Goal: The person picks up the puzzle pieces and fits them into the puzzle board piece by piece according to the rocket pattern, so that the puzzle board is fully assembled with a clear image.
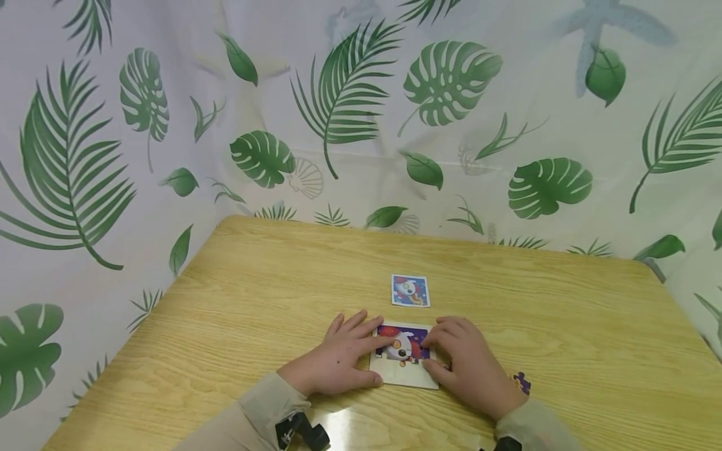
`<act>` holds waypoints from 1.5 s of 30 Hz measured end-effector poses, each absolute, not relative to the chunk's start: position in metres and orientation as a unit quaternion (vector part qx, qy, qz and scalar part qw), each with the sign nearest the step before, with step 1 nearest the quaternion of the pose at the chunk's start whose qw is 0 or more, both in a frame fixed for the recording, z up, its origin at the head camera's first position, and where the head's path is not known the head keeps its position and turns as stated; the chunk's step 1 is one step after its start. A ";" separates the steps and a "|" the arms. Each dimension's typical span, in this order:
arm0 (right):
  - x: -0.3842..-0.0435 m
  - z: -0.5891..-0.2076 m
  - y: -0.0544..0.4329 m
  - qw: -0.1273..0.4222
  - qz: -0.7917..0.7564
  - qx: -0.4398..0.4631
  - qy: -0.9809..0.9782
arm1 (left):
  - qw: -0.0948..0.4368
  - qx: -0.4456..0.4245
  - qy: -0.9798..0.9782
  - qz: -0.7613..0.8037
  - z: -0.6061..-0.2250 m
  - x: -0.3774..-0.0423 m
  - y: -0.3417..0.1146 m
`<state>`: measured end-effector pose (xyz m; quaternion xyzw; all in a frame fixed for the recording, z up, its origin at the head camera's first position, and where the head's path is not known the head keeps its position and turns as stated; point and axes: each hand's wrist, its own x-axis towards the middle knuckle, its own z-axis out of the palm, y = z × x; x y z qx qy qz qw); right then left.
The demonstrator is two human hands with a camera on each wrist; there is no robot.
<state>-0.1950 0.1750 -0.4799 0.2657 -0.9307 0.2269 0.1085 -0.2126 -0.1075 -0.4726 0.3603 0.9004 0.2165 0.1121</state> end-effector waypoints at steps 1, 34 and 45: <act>-0.195 -0.480 0.175 0.109 0.224 0.265 -0.931 | 0.112 0.358 0.901 0.217 -0.472 -0.212 -0.107; -0.194 -0.481 0.175 0.102 0.220 0.245 -0.939 | 0.102 0.397 0.898 0.162 -0.469 -0.202 -0.086; -0.193 -0.475 0.176 0.072 0.196 0.230 -0.951 | 0.108 0.380 0.906 0.151 -0.464 -0.202 -0.084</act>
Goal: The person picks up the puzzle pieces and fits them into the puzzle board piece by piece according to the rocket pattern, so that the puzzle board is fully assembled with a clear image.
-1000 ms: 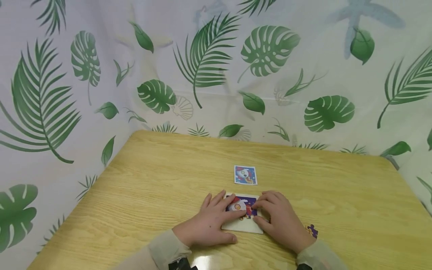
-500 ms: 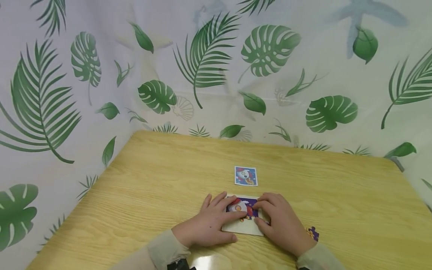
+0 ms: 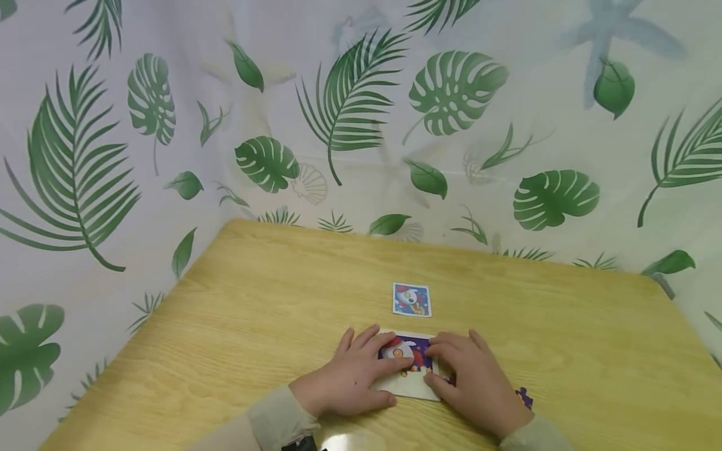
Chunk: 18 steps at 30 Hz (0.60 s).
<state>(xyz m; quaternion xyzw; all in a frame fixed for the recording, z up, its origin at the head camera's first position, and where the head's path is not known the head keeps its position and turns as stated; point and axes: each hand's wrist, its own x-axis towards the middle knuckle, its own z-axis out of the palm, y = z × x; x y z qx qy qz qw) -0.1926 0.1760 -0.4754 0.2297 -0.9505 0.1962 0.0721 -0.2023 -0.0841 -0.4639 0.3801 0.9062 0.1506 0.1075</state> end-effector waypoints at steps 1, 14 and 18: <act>-0.192 -0.477 0.177 0.070 0.194 0.233 -0.951 | 0.109 0.379 0.906 0.151 -0.465 -0.201 -0.084; -0.185 -0.467 0.182 0.028 0.167 0.265 -0.949 | 0.098 0.374 0.908 0.159 -0.467 -0.199 -0.085; -0.181 -0.470 0.184 0.025 0.170 0.265 -0.949 | 0.099 0.381 0.905 0.162 -0.470 -0.199 -0.084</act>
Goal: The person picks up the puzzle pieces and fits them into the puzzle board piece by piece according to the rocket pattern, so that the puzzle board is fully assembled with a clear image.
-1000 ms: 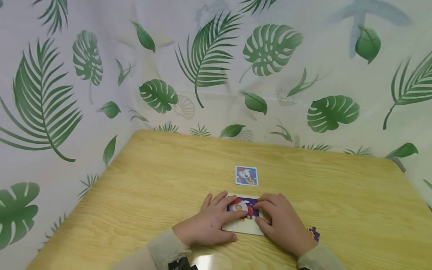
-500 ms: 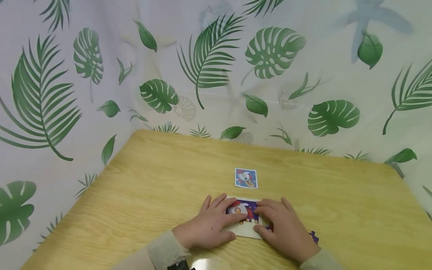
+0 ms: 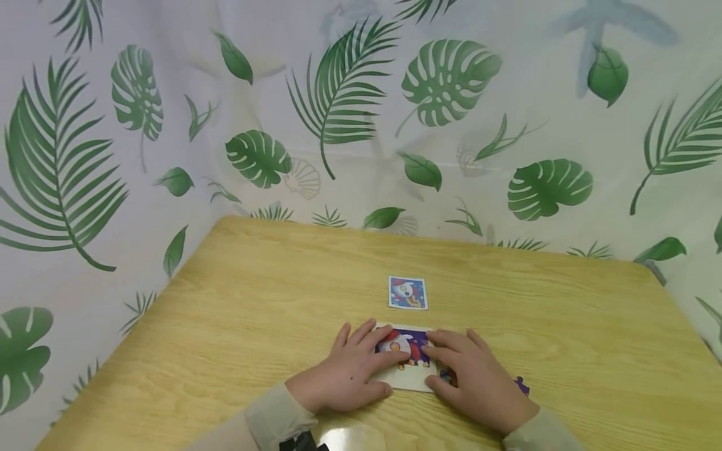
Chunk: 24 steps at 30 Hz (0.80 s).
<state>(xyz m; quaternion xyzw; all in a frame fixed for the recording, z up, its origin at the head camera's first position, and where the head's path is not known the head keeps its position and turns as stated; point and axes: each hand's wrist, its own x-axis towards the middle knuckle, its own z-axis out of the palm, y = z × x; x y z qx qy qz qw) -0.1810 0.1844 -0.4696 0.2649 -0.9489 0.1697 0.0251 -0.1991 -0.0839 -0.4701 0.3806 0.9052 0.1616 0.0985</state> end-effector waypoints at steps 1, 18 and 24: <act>-0.181 -0.471 0.185 0.029 0.173 0.267 -0.948 | 0.097 0.382 0.904 0.162 -0.471 -0.199 -0.084; -0.180 -0.485 0.185 0.020 0.141 0.277 -0.950 | 0.098 0.339 0.913 0.203 -0.477 -0.202 -0.096; -0.182 -0.487 0.191 0.018 0.147 0.272 -0.951 | 0.089 0.347 0.913 0.194 -0.477 -0.208 -0.096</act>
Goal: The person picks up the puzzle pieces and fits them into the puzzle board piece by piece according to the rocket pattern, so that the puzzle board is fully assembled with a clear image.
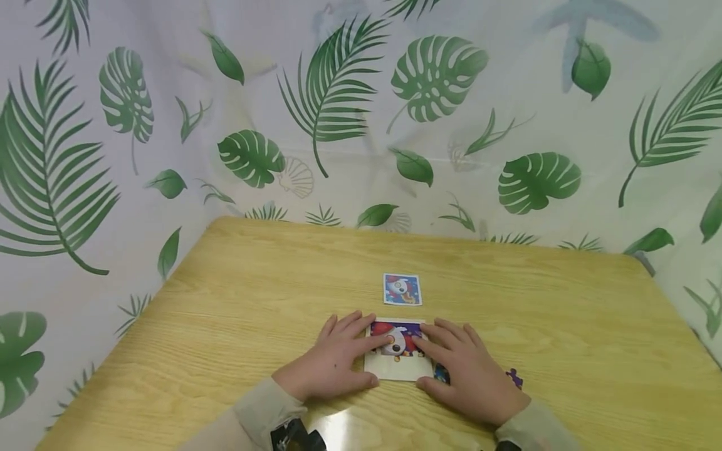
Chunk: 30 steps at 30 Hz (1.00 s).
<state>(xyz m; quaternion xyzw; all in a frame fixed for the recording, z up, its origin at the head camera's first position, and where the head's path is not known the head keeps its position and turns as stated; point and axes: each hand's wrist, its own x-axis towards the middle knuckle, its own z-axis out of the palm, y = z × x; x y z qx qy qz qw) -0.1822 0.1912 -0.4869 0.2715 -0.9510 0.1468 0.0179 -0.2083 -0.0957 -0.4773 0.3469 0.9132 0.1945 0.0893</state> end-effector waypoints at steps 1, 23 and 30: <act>-0.182 -0.487 0.193 0.021 0.152 0.268 -0.951 | 0.090 0.347 0.912 0.199 -0.478 -0.209 -0.096; -0.172 -0.487 0.225 0.080 0.224 0.254 -0.937 | 0.098 0.350 0.908 0.210 -0.478 -0.212 -0.099; -0.175 -0.484 0.223 0.077 0.242 0.268 -0.929 | 0.099 0.348 0.907 0.216 -0.477 -0.213 -0.099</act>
